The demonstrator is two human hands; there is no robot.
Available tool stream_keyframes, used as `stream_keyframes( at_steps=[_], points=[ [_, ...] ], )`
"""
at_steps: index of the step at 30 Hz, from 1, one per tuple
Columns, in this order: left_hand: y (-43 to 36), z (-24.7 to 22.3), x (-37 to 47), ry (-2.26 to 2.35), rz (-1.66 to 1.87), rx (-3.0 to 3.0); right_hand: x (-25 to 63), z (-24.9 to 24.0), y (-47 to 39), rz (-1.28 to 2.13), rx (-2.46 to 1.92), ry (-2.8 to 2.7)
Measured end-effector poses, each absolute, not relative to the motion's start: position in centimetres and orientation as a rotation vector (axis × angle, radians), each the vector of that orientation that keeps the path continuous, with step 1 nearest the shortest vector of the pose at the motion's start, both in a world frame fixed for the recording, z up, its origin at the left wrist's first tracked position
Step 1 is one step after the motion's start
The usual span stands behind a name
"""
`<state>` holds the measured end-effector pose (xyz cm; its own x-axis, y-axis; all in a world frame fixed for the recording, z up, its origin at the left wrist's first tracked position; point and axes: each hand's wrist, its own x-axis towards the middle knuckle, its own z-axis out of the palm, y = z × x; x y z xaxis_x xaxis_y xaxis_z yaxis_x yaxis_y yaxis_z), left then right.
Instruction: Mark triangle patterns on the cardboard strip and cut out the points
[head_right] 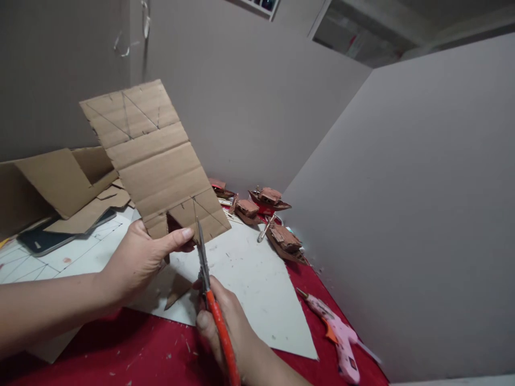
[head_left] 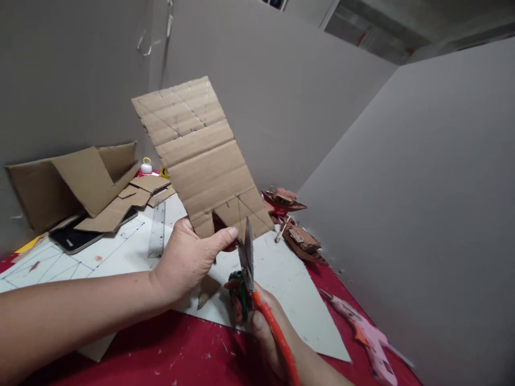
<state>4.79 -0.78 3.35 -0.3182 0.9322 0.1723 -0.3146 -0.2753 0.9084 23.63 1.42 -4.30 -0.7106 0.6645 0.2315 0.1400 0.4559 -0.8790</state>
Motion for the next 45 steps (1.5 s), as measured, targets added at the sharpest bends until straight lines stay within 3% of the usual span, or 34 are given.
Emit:
stream_keyframes(
  at_steps=[45],
  points=[
    [-0.7, 3.0, 4.8, 1.051, 1.731, 1.005, 23.5, -5.4, 0.6, 1.386, -0.754, -1.951]
  ],
)
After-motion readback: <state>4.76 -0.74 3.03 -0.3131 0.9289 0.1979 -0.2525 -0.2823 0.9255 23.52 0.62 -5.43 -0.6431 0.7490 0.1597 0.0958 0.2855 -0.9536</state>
